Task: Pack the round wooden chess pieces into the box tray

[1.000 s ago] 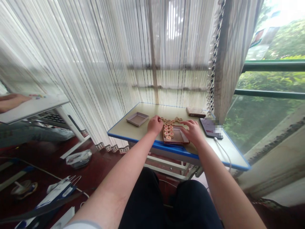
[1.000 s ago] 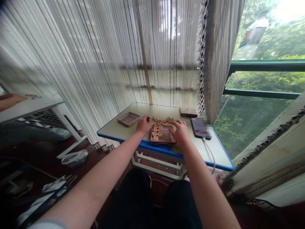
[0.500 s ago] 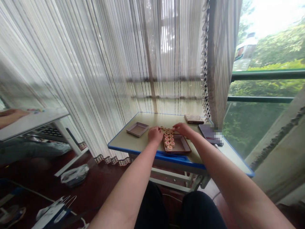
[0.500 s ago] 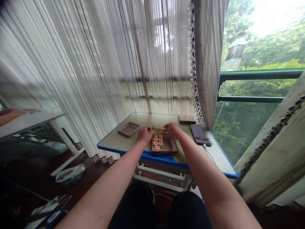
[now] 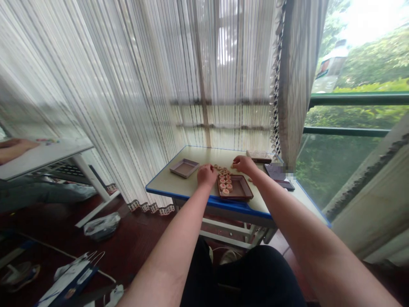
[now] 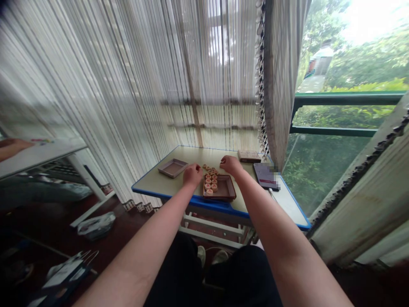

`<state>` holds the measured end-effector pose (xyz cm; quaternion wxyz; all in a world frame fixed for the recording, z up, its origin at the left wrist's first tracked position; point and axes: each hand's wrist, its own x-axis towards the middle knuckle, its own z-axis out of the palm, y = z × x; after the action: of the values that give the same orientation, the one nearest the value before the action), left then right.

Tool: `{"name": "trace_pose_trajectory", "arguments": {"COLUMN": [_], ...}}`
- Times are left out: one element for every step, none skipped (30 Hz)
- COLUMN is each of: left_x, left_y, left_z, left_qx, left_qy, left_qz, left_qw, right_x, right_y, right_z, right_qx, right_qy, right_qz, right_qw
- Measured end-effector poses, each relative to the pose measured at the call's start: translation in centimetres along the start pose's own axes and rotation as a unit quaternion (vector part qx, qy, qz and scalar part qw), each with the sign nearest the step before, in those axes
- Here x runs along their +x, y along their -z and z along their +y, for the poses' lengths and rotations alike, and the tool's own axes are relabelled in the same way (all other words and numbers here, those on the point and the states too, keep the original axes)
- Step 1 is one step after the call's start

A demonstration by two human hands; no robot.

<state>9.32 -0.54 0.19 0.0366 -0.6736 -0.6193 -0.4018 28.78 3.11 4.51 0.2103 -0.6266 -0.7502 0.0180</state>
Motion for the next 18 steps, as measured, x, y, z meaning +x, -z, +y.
{"name": "trace_pose_trajectory", "arguments": {"left_x": [0.0, 0.0, 0.1, 0.1, 0.2, 0.2, 0.3, 0.3, 0.4, 0.4, 0.5, 0.5, 0.5, 0.6, 0.6, 0.6, 0.6, 0.7], "left_y": [0.0, 0.0, 0.0, 0.0, -0.1, -0.2, -0.3, -0.4, -0.5, -0.6, -0.6, -0.6, -0.6, -0.6, -0.5, -0.4, -0.4, -0.3], "left_z": [0.0, 0.1, 0.1, 0.2, 0.2, 0.2, 0.2, 0.2, 0.2, 0.1, 0.1, 0.1, 0.1, 0.2, 0.2, 0.3, 0.4, 0.4], "left_qx": [-0.002, -0.005, -0.007, -0.009, -0.009, -0.008, -0.006, -0.002, 0.002, 0.006, 0.011, 0.014, 0.018, 0.021, 0.024, 0.027, 0.030, 0.033], "left_qy": [0.004, 0.007, 0.011, 0.014, 0.016, 0.017, 0.018, 0.016, 0.013, 0.011, 0.013, 0.017, 0.023, 0.029, 0.035, 0.038, 0.041, 0.045], "left_qz": [-0.002, -0.004, -0.006, -0.009, -0.011, -0.013, -0.013, -0.013, -0.010, -0.008, -0.006, -0.005, -0.005, -0.007, -0.009, -0.014, -0.017, -0.019], "left_qw": [1.000, 1.000, 1.000, 1.000, 1.000, 1.000, 1.000, 1.000, 1.000, 1.000, 1.000, 1.000, 1.000, 0.999, 0.999, 0.999, 0.999, 0.998], "right_x": [-0.9, -1.9, -2.9, -3.9, -4.8, -5.5, -6.1, -6.4, -6.6, -6.6, -6.5, -6.3, -6.1, -6.0, -5.9, -6.0, -6.1, -6.2], "right_y": [0.4, 0.8, 1.1, 1.2, 1.3, 1.3, 1.2, 1.1, 0.9, 0.7, 0.5, 0.3, 0.1, -0.1, -0.2, -0.2, -0.2, -0.1], "right_z": [-0.1, -0.1, -0.2, -0.2, -0.2, -0.2, -0.2, -0.2, -0.1, -0.1, -0.1, -0.1, -0.1, -0.1, -0.1, -0.1, 0.0, 0.0], "right_qx": [0.015, 0.061, 0.096, 0.115, 0.126, 0.131, 0.136, 0.141, 0.142, 0.143, 0.142, 0.140, 0.138, 0.136, 0.134, 0.131, 0.125, 0.118], "right_qy": [0.002, 0.009, 0.030, 0.055, 0.081, 0.105, 0.117, 0.126, 0.143, 0.156, 0.164, 0.168, 0.169, 0.170, 0.171, 0.173, 0.174, 0.170], "right_qz": [0.029, 0.075, 0.119, 0.160, 0.192, 0.213, 0.236, 0.251, 0.250, 0.249, 0.248, 0.244, 0.239, 0.229, 0.212, 0.192, 0.171, 0.152], "right_qw": [0.999, 0.995, 0.988, 0.979, 0.970, 0.963, 0.955, 0.949, 0.947, 0.945, 0.944, 0.945, 0.946, 0.949, 0.953, 0.957, 0.962, 0.966]}}
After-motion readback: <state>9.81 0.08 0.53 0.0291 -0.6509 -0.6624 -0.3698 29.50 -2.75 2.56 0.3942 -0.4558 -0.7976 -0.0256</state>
